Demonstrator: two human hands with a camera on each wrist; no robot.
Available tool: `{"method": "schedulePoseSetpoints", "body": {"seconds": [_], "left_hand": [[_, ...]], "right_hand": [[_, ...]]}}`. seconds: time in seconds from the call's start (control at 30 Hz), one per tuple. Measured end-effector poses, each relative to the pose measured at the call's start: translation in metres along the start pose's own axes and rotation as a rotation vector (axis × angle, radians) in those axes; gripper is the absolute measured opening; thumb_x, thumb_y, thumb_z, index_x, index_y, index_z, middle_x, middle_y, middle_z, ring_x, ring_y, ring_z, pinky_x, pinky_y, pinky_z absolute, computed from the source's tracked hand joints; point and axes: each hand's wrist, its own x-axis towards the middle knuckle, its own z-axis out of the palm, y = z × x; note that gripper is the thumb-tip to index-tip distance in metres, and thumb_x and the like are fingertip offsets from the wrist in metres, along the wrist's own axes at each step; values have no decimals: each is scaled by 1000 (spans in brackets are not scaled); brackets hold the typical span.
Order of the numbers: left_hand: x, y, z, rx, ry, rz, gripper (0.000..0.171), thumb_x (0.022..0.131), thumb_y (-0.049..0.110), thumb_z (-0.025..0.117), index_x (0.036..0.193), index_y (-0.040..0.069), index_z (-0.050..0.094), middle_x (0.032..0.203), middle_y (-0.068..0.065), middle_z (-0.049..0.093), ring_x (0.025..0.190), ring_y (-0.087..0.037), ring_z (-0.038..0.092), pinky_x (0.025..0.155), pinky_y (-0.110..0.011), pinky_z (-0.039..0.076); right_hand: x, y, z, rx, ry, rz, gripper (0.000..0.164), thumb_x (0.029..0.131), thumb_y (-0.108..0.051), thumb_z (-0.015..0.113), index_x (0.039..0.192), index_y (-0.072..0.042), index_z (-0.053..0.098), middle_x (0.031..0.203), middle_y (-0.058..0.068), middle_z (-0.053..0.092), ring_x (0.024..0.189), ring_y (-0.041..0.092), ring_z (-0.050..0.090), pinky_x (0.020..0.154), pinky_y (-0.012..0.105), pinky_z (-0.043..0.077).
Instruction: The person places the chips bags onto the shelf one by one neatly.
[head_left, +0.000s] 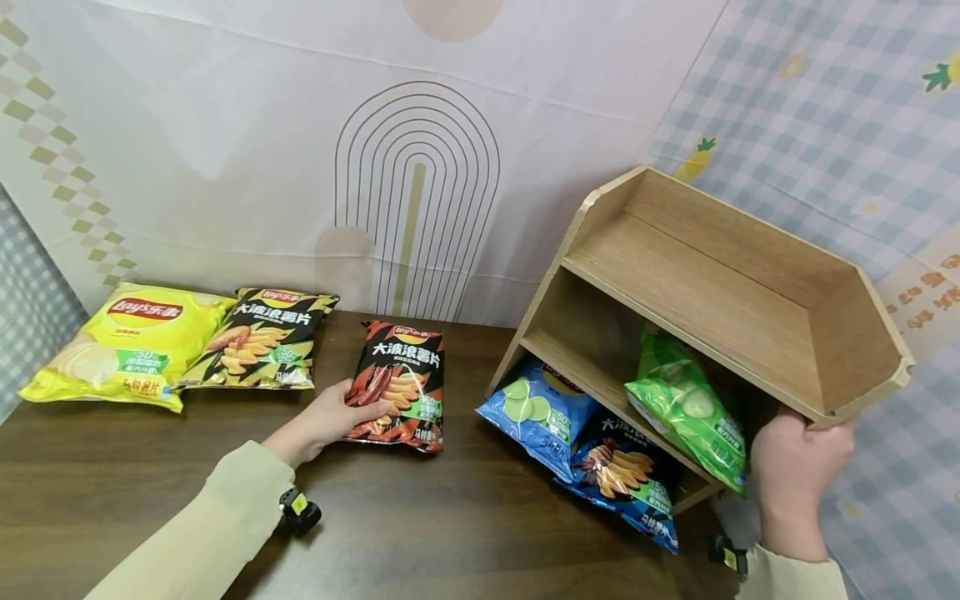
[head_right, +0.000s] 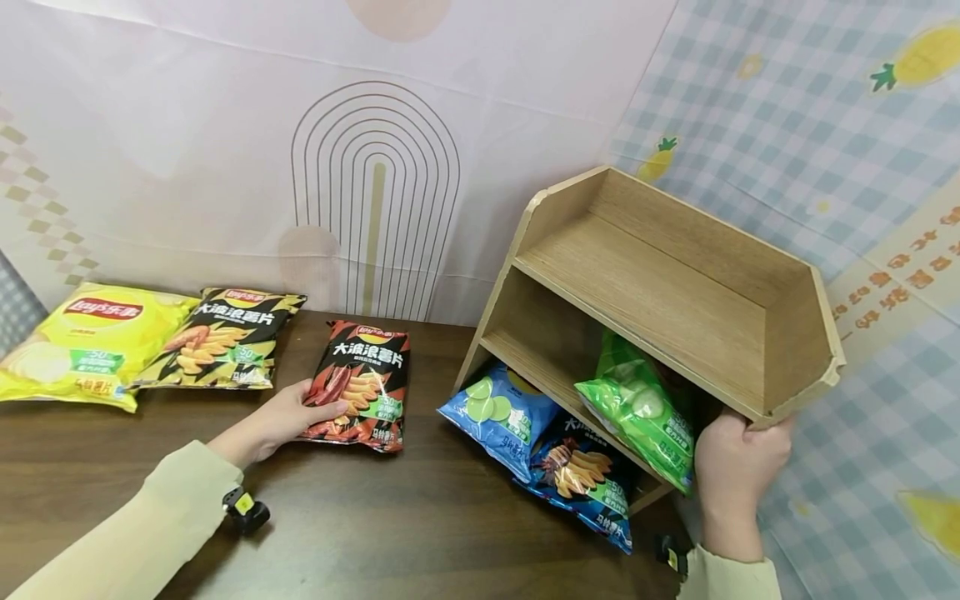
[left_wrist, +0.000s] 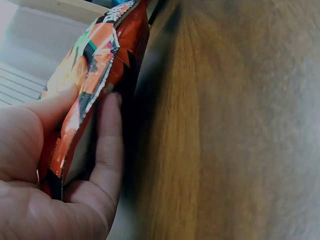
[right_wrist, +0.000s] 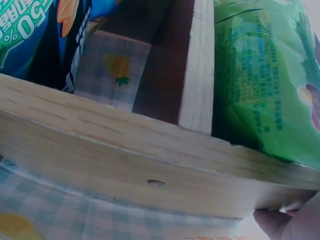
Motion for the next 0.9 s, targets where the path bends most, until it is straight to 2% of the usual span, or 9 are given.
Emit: {"method": "schedulePoseSetpoints", "body": {"seconds": [0.23,0.43,0.57,0.7,0.9], "left_hand": [[-3,3,6,-79,-10,17,69,83,45,74,133,4,49,113,-10,63,95,-20,59,87,-35,46],[-7,12,12,-128,-46,34,67,81,43,76,132,7,51,110,-10,66,92,-20,62,85,-33,48],[-10,18,16,-129,-98,63,72,82,42,76,136,5,47,112,-10,64,94,-20,62,86,-33,47],[-14,23,18,-145,-189,92,71,85,37,75,138,0,42,114,-11,62,94,-20,60,85,-32,47],[-18,26,19,-219,-345,100,68,91,28,69,143,0,35,121,-12,61,99,-21,61,87,-31,48]], "right_hand": [[-1,-1,-1,-2,4,2,54,85,2,36,135,-13,51,124,11,60,112,9,53,98,21,38],[-1,-1,-1,-9,9,7,52,87,1,37,135,-12,52,124,11,61,113,10,53,99,23,38],[0,-1,-1,-11,5,14,52,87,1,37,135,-12,52,124,12,60,113,10,53,99,23,38],[0,0,0,-10,-2,15,55,85,3,36,136,-12,51,125,12,60,113,10,52,99,22,38],[0,0,0,-9,-15,7,57,84,4,35,137,-12,50,126,13,59,115,11,51,102,26,37]]}}
